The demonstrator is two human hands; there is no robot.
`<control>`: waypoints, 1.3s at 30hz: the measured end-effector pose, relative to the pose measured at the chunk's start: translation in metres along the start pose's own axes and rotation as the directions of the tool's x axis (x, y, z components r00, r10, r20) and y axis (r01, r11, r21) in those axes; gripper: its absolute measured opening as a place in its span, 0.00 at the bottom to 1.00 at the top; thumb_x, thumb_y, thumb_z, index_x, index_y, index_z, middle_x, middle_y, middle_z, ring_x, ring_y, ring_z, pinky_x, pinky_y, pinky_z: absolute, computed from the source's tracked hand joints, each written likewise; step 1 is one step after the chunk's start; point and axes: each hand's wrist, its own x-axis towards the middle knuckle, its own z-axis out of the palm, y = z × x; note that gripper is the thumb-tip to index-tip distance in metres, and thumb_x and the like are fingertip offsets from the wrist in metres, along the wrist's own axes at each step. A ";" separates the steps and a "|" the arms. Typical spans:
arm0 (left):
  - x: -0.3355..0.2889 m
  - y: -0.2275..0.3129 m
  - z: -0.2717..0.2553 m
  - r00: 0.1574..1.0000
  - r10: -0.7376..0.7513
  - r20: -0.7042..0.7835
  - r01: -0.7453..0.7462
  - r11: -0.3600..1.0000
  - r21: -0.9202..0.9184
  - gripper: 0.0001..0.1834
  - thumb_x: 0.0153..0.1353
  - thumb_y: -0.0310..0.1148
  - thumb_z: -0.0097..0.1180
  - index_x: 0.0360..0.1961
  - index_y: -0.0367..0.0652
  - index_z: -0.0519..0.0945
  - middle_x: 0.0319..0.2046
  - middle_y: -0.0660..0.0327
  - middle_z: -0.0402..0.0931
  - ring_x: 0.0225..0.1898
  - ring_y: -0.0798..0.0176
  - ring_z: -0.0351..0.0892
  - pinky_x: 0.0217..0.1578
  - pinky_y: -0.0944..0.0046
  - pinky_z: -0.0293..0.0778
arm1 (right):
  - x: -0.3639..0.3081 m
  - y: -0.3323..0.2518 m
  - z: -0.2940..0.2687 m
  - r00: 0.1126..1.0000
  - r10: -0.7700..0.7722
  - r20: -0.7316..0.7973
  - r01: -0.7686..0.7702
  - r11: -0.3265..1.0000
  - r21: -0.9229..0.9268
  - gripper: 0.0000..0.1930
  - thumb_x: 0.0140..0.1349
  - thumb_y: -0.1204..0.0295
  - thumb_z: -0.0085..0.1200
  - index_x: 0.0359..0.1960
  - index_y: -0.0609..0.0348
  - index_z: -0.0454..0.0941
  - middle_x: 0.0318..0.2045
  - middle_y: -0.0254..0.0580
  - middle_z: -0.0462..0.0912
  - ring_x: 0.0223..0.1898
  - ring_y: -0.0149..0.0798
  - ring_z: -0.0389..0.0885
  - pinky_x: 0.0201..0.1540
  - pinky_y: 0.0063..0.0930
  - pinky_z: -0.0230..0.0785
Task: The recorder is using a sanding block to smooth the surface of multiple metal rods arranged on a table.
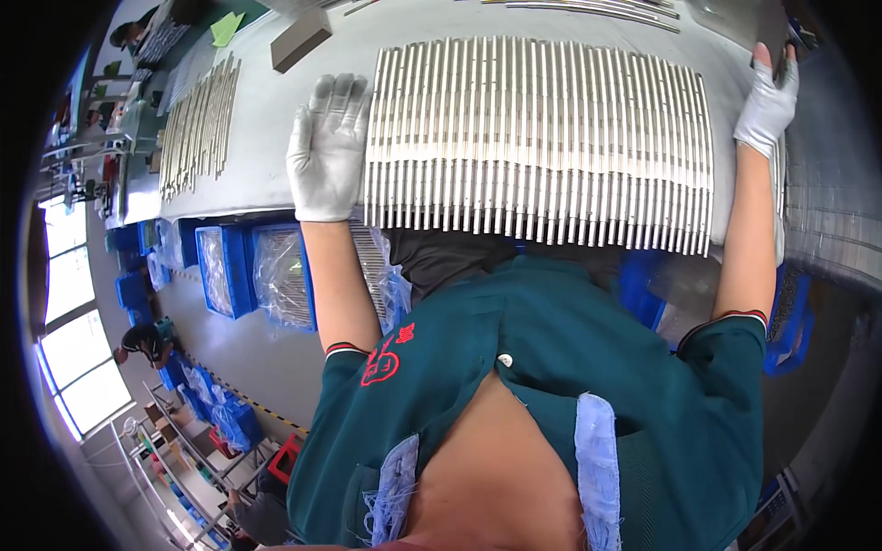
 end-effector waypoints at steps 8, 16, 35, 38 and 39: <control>0.000 -0.002 0.000 0.999 -0.017 0.034 0.018 1.000 -0.023 0.21 0.68 0.39 0.46 0.55 0.32 0.70 0.55 0.48 0.68 0.62 0.50 0.61 0.66 0.53 0.56 | -0.001 0.001 0.003 0.999 0.036 0.022 -0.036 0.999 -0.004 0.34 0.59 0.60 0.62 0.59 0.73 0.64 0.56 0.49 0.73 0.54 0.35 0.72 0.58 0.23 0.61; 0.002 -0.003 0.000 0.999 -0.024 0.033 0.025 0.999 -0.033 0.21 0.67 0.38 0.47 0.54 0.33 0.70 0.55 0.48 0.68 0.61 0.51 0.62 0.65 0.54 0.58 | 0.001 0.007 0.002 0.999 0.039 0.020 -0.039 0.999 -0.005 0.34 0.59 0.59 0.61 0.59 0.72 0.66 0.56 0.49 0.73 0.56 0.35 0.72 0.59 0.23 0.60; -0.076 0.005 0.020 0.893 -0.291 0.342 -0.449 -0.580 0.679 0.51 0.46 0.67 0.53 0.61 0.36 0.64 0.59 0.43 0.64 0.63 0.40 0.59 0.63 0.40 0.49 | 0.002 0.020 0.000 0.996 0.041 0.085 -0.038 0.998 -0.041 0.34 0.59 0.57 0.60 0.59 0.71 0.66 0.58 0.47 0.71 0.58 0.35 0.69 0.61 0.23 0.57; -0.074 0.002 0.035 0.891 -0.313 0.329 -0.453 -0.555 0.697 0.53 0.40 0.66 0.56 0.61 0.36 0.65 0.57 0.43 0.65 0.63 0.41 0.59 0.63 0.39 0.49 | 0.003 0.022 -0.001 0.996 0.036 0.077 -0.029 0.995 -0.091 0.34 0.59 0.57 0.60 0.59 0.71 0.66 0.58 0.47 0.71 0.58 0.35 0.69 0.61 0.23 0.56; -0.073 0.002 0.038 0.876 -0.344 0.339 -0.479 -0.525 0.704 0.53 0.39 0.64 0.59 0.61 0.36 0.65 0.57 0.44 0.65 0.62 0.42 0.60 0.63 0.40 0.49 | 0.004 0.024 0.000 0.997 0.031 0.076 -0.024 0.996 -0.087 0.34 0.59 0.57 0.60 0.59 0.71 0.66 0.58 0.47 0.71 0.58 0.35 0.69 0.61 0.23 0.56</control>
